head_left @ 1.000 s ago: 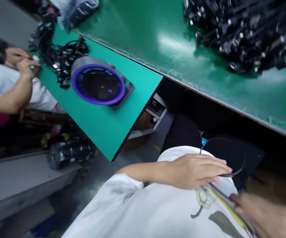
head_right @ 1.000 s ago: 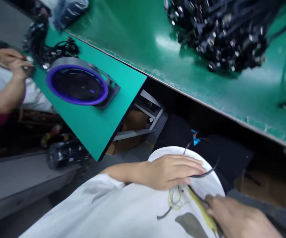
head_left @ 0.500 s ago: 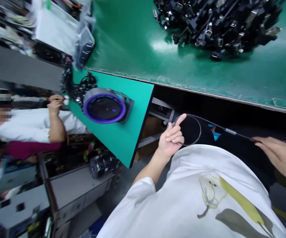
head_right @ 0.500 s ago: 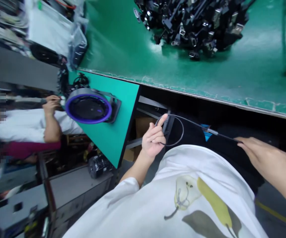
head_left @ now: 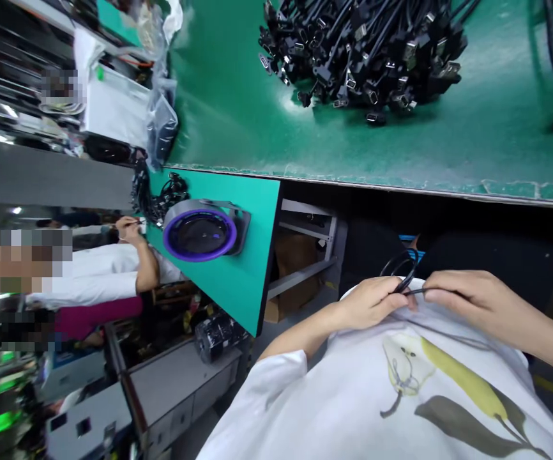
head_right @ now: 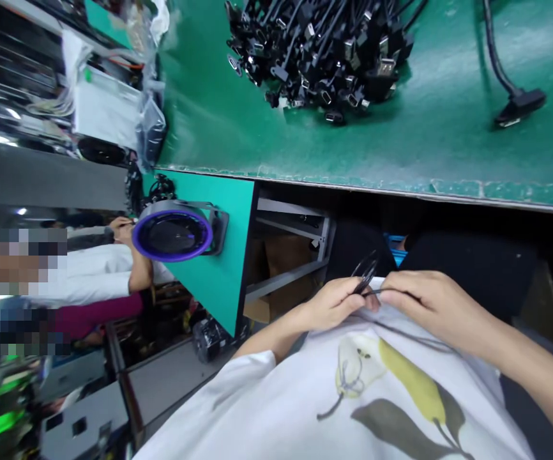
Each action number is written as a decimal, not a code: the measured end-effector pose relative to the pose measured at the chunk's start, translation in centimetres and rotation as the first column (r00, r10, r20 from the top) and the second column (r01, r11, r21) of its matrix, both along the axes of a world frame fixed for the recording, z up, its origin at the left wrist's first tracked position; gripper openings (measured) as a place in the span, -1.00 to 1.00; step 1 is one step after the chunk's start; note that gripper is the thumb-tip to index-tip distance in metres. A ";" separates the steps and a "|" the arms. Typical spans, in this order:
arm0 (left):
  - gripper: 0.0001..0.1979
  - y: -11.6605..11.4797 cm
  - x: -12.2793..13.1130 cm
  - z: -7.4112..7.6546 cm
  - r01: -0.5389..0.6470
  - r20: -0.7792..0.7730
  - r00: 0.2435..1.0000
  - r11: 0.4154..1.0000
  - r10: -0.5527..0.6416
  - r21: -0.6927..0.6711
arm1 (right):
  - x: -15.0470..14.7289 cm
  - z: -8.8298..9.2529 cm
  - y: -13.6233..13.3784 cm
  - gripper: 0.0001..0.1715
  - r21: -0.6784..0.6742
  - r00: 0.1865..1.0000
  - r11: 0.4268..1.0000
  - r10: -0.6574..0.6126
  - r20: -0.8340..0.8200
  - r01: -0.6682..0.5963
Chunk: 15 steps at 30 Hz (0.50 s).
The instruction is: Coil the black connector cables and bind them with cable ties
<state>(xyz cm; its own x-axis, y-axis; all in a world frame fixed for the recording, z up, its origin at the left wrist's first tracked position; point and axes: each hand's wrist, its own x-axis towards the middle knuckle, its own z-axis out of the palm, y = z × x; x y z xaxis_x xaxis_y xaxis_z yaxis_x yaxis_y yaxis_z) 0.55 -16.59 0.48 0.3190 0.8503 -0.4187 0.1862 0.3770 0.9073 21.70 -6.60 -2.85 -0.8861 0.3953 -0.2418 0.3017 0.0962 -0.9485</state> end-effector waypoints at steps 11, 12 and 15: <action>-0.46 -0.1 2.8 -2.4 -0.488 0.394 0.615 0.722 0.683 -0.490 | -5.4 -1.6 -3.0 -0.61 -0.469 0.712 0.593 -0.692 0.117 0.654; -0.46 -0.2 3.0 -2.4 -0.515 0.387 0.580 0.690 0.717 -0.508 | -5.7 -1.6 -3.1 -0.64 -0.496 0.705 0.576 -0.700 0.113 0.650; -0.50 -0.5 3.2 -2.5 -0.600 0.381 0.475 0.609 0.793 -0.519 | -6.1 -1.8 -3.3 -0.63 -0.421 0.736 0.642 -0.669 0.100 0.641</action>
